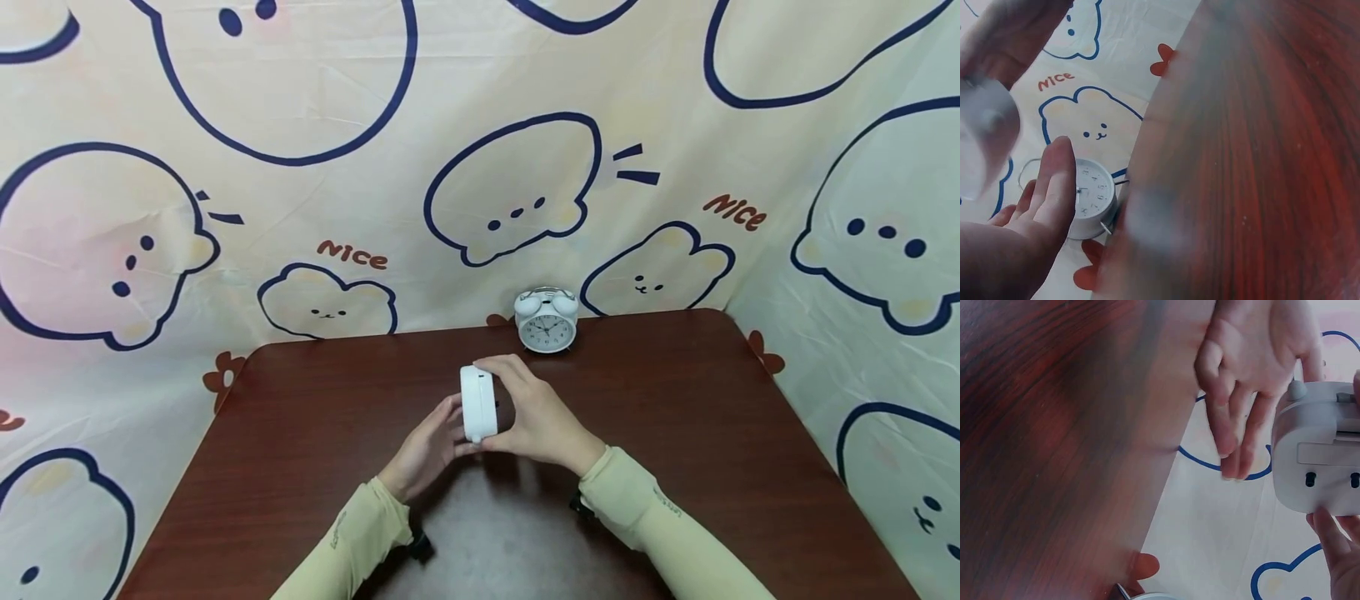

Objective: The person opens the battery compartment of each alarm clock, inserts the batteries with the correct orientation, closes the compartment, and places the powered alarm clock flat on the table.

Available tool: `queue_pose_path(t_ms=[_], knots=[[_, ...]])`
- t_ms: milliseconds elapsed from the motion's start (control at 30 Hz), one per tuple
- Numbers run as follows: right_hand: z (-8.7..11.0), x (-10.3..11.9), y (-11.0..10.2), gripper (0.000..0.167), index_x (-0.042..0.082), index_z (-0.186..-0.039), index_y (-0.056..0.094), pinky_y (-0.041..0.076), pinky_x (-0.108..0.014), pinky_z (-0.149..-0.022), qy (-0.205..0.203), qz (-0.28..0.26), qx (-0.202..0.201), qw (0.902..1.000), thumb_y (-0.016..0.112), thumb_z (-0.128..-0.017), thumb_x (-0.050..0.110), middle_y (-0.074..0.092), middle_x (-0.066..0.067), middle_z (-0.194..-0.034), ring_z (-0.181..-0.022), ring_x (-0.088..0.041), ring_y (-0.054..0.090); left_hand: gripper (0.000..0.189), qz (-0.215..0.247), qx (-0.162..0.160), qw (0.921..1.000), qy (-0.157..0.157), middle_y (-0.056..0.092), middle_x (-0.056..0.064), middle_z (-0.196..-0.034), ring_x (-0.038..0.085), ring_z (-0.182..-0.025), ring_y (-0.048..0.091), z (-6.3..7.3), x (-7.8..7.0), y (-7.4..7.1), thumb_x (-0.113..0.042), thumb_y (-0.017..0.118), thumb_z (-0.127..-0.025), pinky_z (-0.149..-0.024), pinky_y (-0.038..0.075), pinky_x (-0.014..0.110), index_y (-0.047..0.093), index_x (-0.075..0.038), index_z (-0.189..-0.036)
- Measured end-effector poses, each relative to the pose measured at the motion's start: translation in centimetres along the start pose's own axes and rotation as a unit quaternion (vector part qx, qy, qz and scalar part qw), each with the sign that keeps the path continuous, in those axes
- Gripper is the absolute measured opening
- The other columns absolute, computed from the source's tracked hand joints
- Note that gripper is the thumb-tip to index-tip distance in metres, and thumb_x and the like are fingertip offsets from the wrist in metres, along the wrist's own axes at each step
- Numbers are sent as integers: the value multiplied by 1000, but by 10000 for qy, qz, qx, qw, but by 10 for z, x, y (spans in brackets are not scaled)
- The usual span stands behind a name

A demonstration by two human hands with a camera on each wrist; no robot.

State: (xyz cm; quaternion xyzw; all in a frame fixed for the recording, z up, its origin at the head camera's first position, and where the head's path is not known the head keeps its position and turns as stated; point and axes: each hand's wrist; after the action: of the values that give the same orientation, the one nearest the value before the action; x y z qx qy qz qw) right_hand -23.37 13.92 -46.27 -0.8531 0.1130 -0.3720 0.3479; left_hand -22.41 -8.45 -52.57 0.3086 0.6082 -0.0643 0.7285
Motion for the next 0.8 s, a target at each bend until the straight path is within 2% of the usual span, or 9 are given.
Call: queue_pose_path(t_ms=[133, 267, 400, 533, 633, 800], knots=[[-1, 2, 0, 106, 13, -149, 44, 55, -48, -103, -31, -154, -114, 9998, 102, -62, 25, 52, -4, -143, -125, -19, 55, 51, 166, -118, 9998, -3, 55, 1, -140, 19, -122, 60, 0, 2, -1, -50, 34, -111, -98, 52, 37, 42, -13, -145], [-2, 3, 2, 106, 13, -149, 44, 54, -51, -103, 45, -254, -144, 9996, 102, -61, 25, 52, -4, -143, -125, -19, 54, 53, 425, -7, 9991, 65, 58, -1, -135, 17, -120, 60, 1, 2, 0, -53, 34, -111, -98, 52, 35, 45, -13, -143], [-1, 3, 3, 105, 13, -148, 44, 52, -53, -105, 78, -335, -100, 9994, 102, -62, 27, 52, -3, -143, -126, -18, 53, 47, 633, 156, 9975, 273, 62, -1, -125, 13, -110, 62, 1, 2, 4, -41, 38, -113, -92, 53, 29, 45, -7, -144], [-1, 4, 4, 105, 14, -148, 43, 52, -51, -105, 73, -382, -76, 9992, 102, -63, 29, 52, -1, -143, -126, -17, 53, 41, 694, 40, 9964, 493, 66, -2, -119, 10, -106, 64, 1, 2, 6, -27, 40, -113, -89, 55, 26, 42, -1, -145], [-2, 4, 4, 106, 14, -149, 42, 52, -49, -106, 92, -461, -92, 9989, 102, -63, 28, 51, -1, -143, -126, -17, 53, 45, 709, -56, 9958, 573, 66, -3, -121, 9, -107, 64, 1, 0, 8, -26, 42, -113, -90, 55, 26, 37, 1, -149], [-4, 4, 0, 107, 14, -150, 41, 50, -51, -108, 127, -590, -51, 9982, 102, -63, 29, 51, -1, -145, -129, -17, 53, 54, 724, -145, 9954, 606, 63, -1, -125, 10, -109, 63, 1, -1, 10, -27, 44, -112, -93, 55, 26, 29, 4, -154]])
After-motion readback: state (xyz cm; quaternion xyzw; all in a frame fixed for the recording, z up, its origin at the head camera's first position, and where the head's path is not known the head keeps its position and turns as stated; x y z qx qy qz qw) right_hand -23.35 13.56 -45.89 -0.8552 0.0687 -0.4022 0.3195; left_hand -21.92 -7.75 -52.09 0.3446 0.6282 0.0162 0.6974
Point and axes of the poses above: each hand's wrist, its own z-axis away from the middle knuckle, its own y-axis out of the palm, x = y × z
